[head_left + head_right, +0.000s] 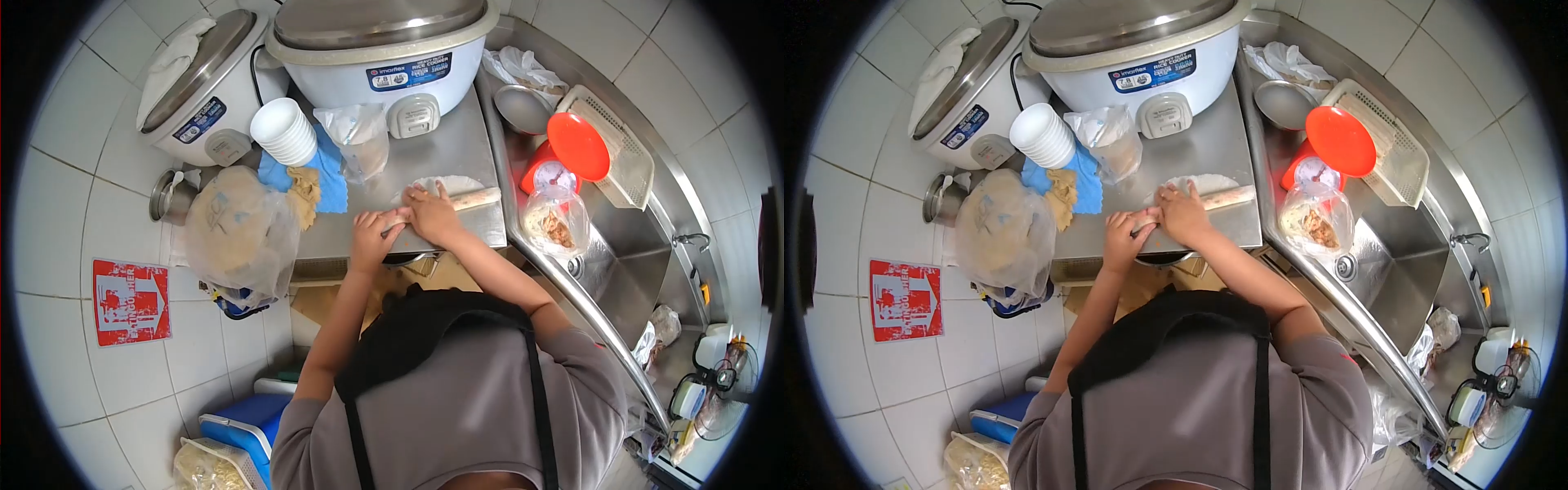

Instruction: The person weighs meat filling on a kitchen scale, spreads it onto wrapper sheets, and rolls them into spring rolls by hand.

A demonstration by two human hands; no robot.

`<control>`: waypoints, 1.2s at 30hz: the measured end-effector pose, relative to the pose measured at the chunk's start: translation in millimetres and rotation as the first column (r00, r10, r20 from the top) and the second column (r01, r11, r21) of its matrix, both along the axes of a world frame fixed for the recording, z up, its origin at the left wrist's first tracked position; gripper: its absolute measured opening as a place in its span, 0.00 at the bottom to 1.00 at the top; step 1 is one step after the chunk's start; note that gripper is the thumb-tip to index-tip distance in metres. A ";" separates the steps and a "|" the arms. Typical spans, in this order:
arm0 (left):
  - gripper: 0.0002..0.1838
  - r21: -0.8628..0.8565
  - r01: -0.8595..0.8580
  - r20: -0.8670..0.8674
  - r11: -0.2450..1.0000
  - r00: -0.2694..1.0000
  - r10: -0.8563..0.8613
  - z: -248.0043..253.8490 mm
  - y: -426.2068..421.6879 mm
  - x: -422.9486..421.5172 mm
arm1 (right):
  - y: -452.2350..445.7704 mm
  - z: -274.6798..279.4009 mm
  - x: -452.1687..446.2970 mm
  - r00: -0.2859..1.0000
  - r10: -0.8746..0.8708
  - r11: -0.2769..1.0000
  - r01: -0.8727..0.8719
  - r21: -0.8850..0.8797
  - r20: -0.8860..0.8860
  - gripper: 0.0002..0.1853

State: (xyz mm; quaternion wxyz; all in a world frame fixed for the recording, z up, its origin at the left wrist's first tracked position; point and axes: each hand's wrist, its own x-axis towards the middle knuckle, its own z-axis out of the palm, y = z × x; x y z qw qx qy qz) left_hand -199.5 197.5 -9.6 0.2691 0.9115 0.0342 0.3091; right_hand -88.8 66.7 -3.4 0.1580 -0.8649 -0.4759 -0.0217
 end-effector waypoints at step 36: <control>0.16 -0.074 0.164 -0.177 0.984 0.968 -0.175 27.2 -16.9 5.0 | -110.7 22.7 32.3 0.999 0.009 0.965 0.005 0.263 -0.053 0.08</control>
